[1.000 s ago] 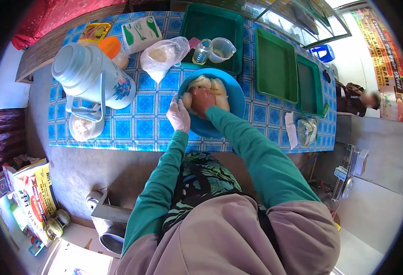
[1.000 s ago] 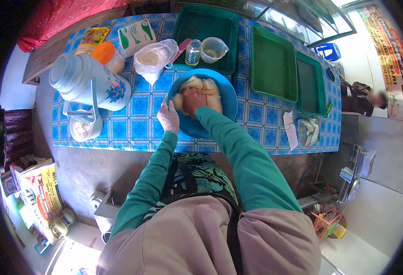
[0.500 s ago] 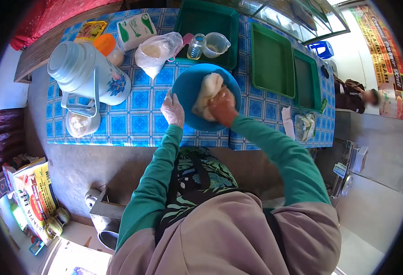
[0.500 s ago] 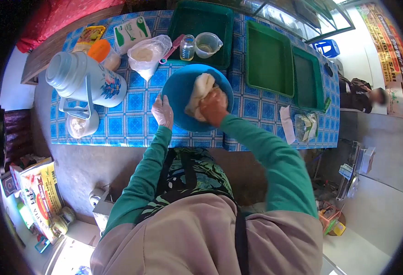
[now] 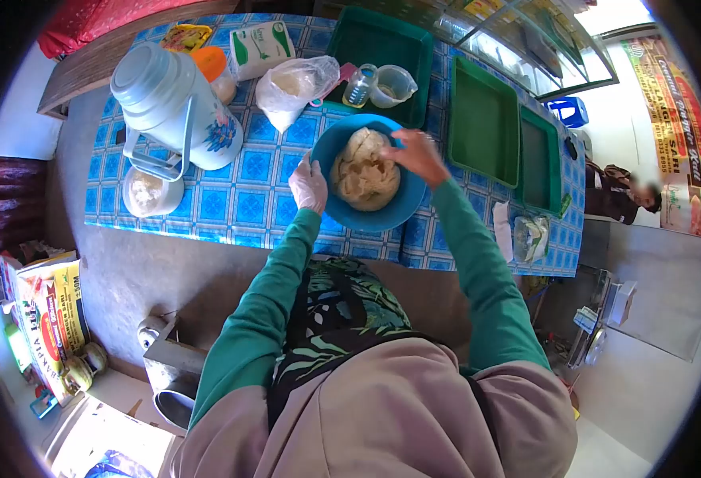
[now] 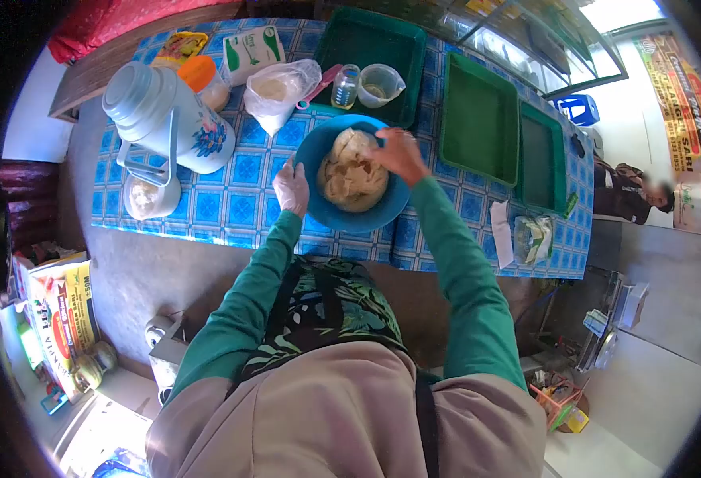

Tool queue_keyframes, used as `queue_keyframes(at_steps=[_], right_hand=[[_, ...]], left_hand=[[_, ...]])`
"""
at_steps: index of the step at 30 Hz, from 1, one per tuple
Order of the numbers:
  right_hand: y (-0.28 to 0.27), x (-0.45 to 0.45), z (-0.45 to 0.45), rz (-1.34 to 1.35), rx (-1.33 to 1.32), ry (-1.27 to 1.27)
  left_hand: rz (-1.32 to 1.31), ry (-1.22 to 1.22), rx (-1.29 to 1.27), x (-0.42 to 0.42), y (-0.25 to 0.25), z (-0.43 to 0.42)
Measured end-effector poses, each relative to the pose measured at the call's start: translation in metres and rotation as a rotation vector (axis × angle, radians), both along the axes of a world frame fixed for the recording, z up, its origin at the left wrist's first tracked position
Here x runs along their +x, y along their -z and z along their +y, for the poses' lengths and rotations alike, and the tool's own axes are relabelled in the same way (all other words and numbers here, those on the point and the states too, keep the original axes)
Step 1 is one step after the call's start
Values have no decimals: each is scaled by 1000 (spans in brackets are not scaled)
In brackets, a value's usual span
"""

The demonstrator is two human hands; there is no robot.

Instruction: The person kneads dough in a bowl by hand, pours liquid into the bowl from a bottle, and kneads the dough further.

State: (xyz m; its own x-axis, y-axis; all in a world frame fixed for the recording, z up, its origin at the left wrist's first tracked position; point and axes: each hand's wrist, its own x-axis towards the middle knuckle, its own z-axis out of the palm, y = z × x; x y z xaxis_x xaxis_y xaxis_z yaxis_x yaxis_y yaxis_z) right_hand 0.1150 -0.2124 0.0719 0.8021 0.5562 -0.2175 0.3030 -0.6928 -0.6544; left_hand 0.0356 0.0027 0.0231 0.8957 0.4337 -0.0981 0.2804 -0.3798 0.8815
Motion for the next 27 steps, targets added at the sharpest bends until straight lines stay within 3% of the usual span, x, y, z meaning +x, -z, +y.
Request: queue_keyframes(at_steps=[1,5,7,9,10,13,19,22,23,25,26,27], right_hand=[[14,7,7,-162,23,165],[31,3,55,-339,41,149],[-27,-24,67,-183,-81,-323],[-16,-63,60,-398,-465,-588],[3,-75,55,-392,-463,-598],[47,-80,58,-417,-550,-533],[68,-38,99,-207,-683,-149],[61,-31,91,-203,-620,6],[54,-23,71,-280,-437,-367],[6,-29,41,146,58,-427],[-42,-42,36,631,356,-84],[-57,-37,33,632,351,-80]], left_hand=[[-8,1,-3,3,0,-1],[-10,-30,-19,4,16,0],[-29,-114,-149,4,22,-2],[-33,-156,-217,4,19,-7],[-50,-199,-275,4,16,-8],[-8,-169,-147,2,6,-6],[-5,-87,-86,4,4,-3],[7,-89,-50,1,12,-6],[1,-95,-40,2,12,-4],[-16,-96,-59,2,7,-1],[-15,-90,-82,0,5,-2],[-13,-89,-88,0,4,-4]])
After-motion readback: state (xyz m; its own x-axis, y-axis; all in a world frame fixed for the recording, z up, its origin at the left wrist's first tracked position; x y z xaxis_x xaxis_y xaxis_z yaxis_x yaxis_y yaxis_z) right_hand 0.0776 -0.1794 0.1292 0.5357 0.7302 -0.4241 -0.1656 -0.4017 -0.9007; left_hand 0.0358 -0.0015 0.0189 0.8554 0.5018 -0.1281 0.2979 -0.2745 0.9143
